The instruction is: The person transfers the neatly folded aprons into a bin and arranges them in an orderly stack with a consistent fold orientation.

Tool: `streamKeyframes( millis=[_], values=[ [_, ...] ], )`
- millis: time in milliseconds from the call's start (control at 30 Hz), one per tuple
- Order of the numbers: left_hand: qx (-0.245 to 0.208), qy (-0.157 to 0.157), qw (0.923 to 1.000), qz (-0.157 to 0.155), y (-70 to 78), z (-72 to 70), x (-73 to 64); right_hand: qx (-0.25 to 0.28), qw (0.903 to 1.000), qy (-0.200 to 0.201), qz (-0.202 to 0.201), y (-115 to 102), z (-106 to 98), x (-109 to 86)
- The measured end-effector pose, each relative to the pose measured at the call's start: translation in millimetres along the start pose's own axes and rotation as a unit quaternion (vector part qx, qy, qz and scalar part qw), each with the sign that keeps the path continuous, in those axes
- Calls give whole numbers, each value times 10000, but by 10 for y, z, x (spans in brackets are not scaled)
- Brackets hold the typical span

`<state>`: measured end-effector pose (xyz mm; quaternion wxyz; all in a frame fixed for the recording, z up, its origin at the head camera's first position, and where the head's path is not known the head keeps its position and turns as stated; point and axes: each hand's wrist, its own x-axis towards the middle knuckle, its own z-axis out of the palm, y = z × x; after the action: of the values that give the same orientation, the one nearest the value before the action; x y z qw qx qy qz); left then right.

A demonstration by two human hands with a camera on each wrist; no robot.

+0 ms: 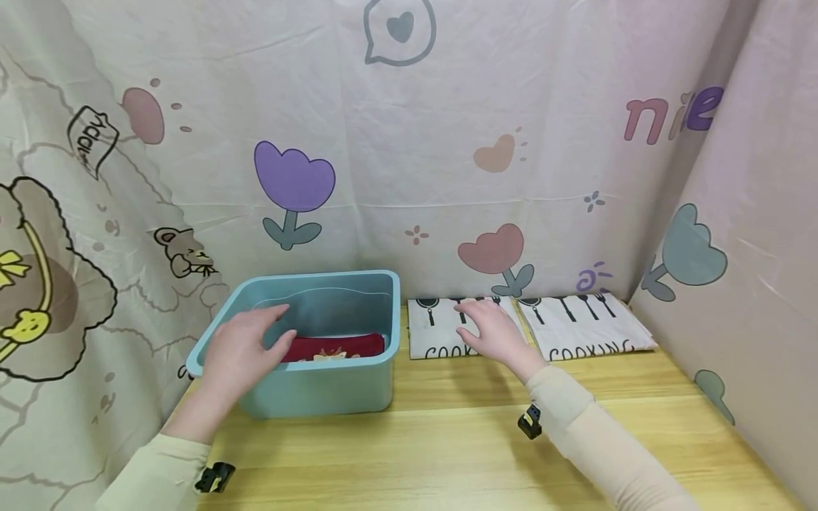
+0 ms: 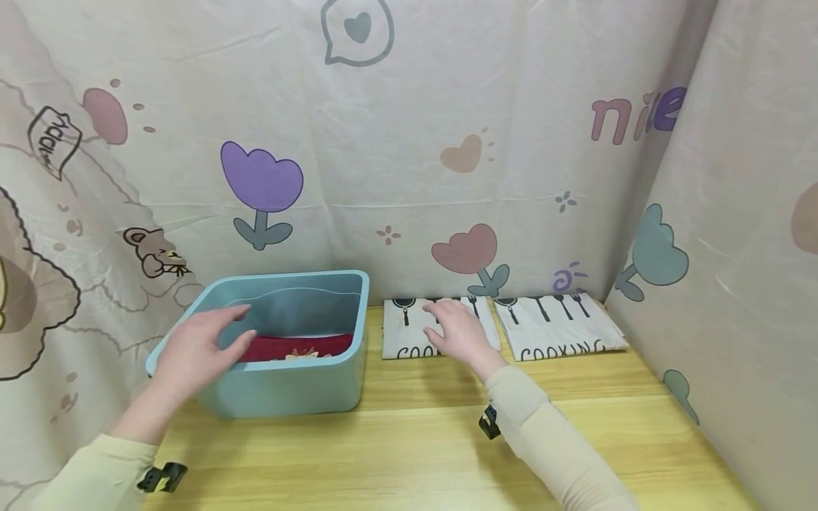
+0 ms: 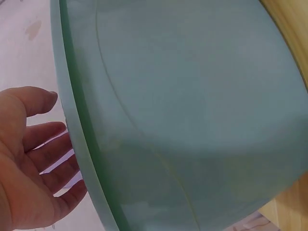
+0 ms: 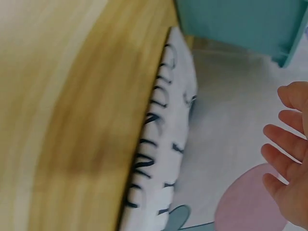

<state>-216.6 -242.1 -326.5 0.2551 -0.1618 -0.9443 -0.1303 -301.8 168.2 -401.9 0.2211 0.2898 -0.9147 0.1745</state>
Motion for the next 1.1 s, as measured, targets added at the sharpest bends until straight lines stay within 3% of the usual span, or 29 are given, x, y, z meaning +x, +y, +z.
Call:
streamKeyframes(
  millis=[400,700,1100],
  values=[
    [-45,-133,9999,-10,255,92,-24,-169,9957,-500,762,261,308,-168],
    [-103,77,9995,298,436,181,-26,-269,9878,-779,1319,449,524,-266],
    [-630,596,9924,868,668,333,17,-313,9689,-1822,1646,463,535,-289]
  ],
)
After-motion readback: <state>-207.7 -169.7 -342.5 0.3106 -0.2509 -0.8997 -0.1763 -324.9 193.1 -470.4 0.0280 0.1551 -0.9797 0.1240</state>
